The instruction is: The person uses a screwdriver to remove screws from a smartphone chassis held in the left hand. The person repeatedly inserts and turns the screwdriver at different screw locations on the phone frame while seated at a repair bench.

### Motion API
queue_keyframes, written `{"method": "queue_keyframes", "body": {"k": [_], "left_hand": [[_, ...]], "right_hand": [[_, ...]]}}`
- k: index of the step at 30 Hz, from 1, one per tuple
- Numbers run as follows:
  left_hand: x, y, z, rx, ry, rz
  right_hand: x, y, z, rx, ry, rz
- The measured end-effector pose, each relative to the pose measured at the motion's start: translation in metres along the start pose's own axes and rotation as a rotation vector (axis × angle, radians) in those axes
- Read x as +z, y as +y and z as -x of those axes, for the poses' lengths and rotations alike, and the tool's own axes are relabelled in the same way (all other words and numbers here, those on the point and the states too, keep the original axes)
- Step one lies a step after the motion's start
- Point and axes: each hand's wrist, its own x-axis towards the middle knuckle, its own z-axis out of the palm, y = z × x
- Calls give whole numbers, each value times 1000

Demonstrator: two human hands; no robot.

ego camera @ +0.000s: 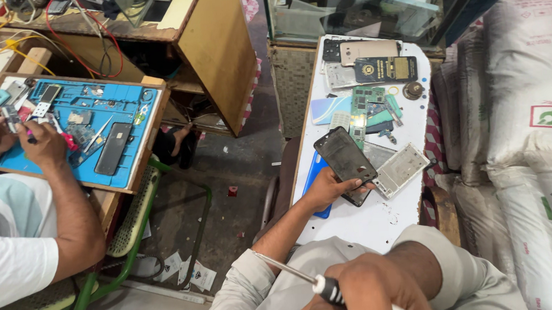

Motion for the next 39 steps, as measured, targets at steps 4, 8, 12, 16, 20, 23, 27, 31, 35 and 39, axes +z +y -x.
{"method": "queue_keyframes", "body": {"k": [4,8,12,16,20,23,27,31,35,39], "left_hand": [[-3,-3,0,-2,7,-13],[-7,-7,2,8,-11,-25],[-6,-10,3,40,-36,-6],[-12,-16,6,21,-52,107],[-15,-25,3,29,16,16],[-17,-25,4,13,35,-63],[-15,-20,7,-17,17,24],[-11,-18,8,-25,33,40],[-12,-20,7,-6,25,12],[-12,-20,7,-12,43,-10]], "right_hand": [[3,0,18,-36,-10,-64],[3,-9,2,-56,28,-80],[14,-21,-47,-224,344,-22],[18,-31,-62,-279,693,120],[3,-17,-23,-276,870,434],[-4,4,21,-245,991,726],[-3,25,78,-67,1165,888],[-2,42,117,121,1237,1166],[-4,58,140,278,1294,1392],[-9,72,152,261,1394,1352]]}}
